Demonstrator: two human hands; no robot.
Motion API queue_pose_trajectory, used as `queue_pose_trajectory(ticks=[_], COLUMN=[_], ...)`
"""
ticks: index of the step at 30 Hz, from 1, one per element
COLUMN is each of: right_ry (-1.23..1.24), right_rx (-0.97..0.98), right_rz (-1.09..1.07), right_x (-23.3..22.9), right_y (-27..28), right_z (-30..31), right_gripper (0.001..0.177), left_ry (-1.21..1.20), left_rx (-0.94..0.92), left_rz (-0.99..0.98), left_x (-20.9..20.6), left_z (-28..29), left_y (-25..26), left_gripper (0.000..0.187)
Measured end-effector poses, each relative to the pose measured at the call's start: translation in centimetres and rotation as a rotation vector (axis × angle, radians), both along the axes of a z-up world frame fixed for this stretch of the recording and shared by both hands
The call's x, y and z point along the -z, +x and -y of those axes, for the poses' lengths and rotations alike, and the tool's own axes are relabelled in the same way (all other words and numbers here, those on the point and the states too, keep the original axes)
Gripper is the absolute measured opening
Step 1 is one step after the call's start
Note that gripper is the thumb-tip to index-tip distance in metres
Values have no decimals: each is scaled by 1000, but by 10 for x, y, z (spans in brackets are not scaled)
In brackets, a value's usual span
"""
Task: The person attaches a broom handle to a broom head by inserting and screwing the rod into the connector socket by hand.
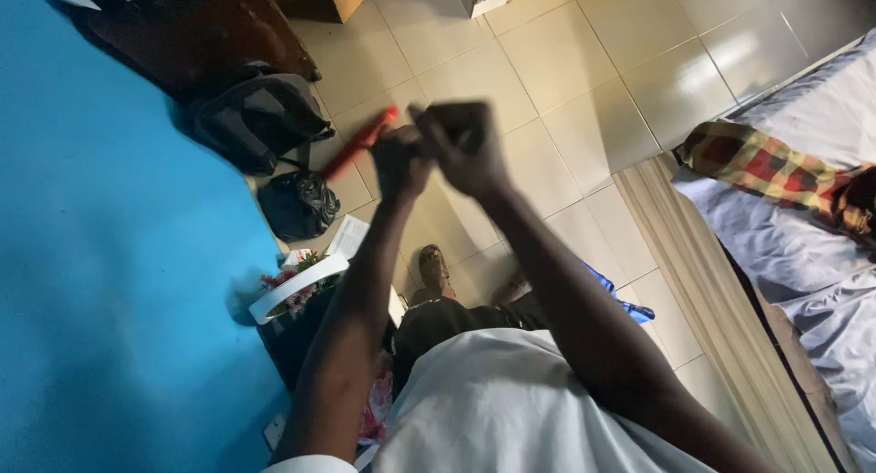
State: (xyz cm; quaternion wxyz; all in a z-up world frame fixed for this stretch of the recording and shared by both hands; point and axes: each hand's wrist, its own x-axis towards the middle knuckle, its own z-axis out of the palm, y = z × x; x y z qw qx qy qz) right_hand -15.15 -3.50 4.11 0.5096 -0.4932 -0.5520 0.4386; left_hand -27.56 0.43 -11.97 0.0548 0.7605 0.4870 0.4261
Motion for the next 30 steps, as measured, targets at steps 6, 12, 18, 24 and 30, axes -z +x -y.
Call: queue_pose_trajectory(ticks=[6,12,18,24,30], right_ry=[39,295,270,270,172], right_rx=[14,-84,-311,-347,-305], right_rz=[-43,-214,-156,254,112], right_x=[-92,-86,20,63,-18], right_y=[28,47,53,93,147], right_z=[11,35,45,104,91], right_gripper=[43,48,29,37,51], left_ry=[-10,92,27,-209,-90], left_rx=[168,126,-88,-235,-90], left_rz=[269,86,75,103,59], left_x=[-57,-78,-4,55,4], left_z=[27,40,51,113,117], left_y=[46,47,34,74,138], left_gripper=[29,31,48,18,28])
